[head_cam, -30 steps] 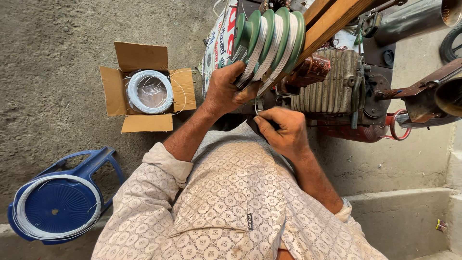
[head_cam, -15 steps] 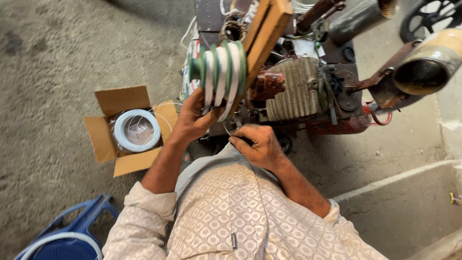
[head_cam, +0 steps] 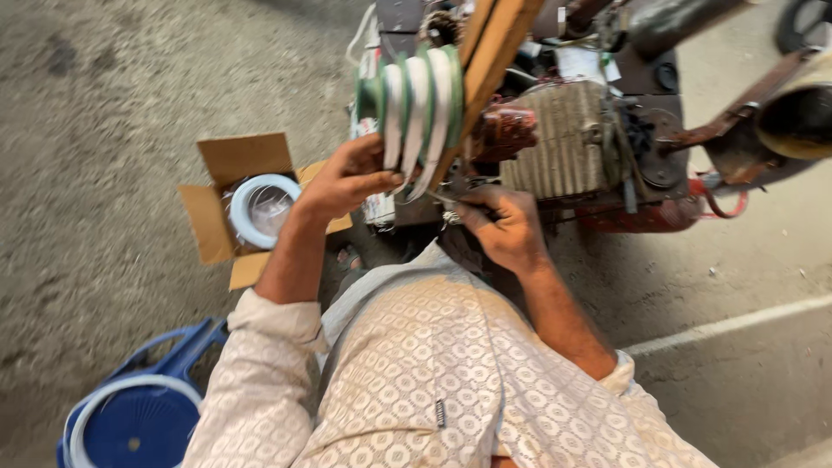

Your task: The person winds white wire from a spool onto a green multi-groove pulley using a handheld tool. They repeatedly thread the wire into the grooves, rotate the pulley, and adjust the wire path to maintain alignment. The person also uses a hammer to tap the pulley assembly during the process.

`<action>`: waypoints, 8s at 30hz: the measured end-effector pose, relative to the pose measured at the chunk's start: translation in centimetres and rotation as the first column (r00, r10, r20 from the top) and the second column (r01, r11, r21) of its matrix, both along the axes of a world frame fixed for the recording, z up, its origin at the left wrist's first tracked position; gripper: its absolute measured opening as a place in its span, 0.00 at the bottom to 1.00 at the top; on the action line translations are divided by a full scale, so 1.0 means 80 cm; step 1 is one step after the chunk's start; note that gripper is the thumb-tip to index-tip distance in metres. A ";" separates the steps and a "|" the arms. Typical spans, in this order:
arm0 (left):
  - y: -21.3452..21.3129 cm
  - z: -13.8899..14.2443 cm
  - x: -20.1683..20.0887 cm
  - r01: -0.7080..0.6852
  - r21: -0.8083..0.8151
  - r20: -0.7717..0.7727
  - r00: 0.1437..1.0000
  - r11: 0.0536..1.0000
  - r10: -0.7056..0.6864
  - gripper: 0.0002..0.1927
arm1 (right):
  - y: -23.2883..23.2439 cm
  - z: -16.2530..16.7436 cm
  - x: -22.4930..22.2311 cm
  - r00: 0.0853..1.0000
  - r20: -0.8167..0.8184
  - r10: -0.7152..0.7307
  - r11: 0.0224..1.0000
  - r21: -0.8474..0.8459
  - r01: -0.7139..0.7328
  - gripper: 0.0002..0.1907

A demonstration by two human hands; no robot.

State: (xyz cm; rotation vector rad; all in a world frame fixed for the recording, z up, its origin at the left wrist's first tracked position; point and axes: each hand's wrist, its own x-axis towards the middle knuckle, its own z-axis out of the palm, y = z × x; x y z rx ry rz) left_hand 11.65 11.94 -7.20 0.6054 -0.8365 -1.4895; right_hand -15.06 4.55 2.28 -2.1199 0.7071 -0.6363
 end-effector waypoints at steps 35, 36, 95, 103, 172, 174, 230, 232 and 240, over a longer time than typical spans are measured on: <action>-0.004 -0.004 -0.046 -0.368 0.027 -0.047 0.928 0.929 0.369 0.23 | 0.012 0.054 0.042 0.997 0.063 0.033 0.990 -0.138 -0.024 0.07; -0.004 -0.003 -0.047 -0.390 0.030 -0.059 0.918 0.920 0.391 0.23 | 0.014 0.056 0.043 0.998 0.060 0.024 0.990 -0.143 -0.015 0.07; 0.061 0.001 -0.086 -0.861 -0.020 0.227 0.492 0.509 0.841 0.25 | -0.212 -0.163 -0.220 0.745 -0.209 -0.633 0.719 -0.514 0.468 0.18; 0.078 0.039 -0.126 -0.951 -0.183 0.609 0.088 0.247 0.789 0.12 | -0.232 -0.125 -0.232 0.766 -0.300 -0.569 0.777 -0.502 0.380 0.16; 0.103 0.075 -0.104 -0.636 -0.252 0.589 0.498 0.730 0.637 0.09 | -0.057 -0.016 0.009 0.866 -0.122 0.485 0.740 0.584 -0.333 0.21; 0.103 0.075 -0.103 -0.634 -0.254 0.584 0.501 0.730 0.638 0.09 | -0.057 -0.018 0.008 0.868 -0.135 0.477 0.749 0.579 -0.322 0.21; 0.080 -0.024 -0.046 -0.666 0.266 0.080 0.736 0.697 0.672 0.12 | -0.190 -0.151 -0.185 0.648 -0.270 -0.712 0.635 -0.641 0.431 0.22; 0.073 -0.013 -0.055 -0.731 0.125 0.282 0.674 0.671 0.683 0.17 | -0.192 -0.149 -0.186 0.589 -0.334 -0.736 0.637 -0.636 0.435 0.22; 0.051 0.031 -0.055 -0.621 -0.156 0.681 0.495 0.768 0.539 0.32 | -0.169 -0.114 -0.176 0.647 -0.257 -0.718 0.610 -0.680 0.407 0.19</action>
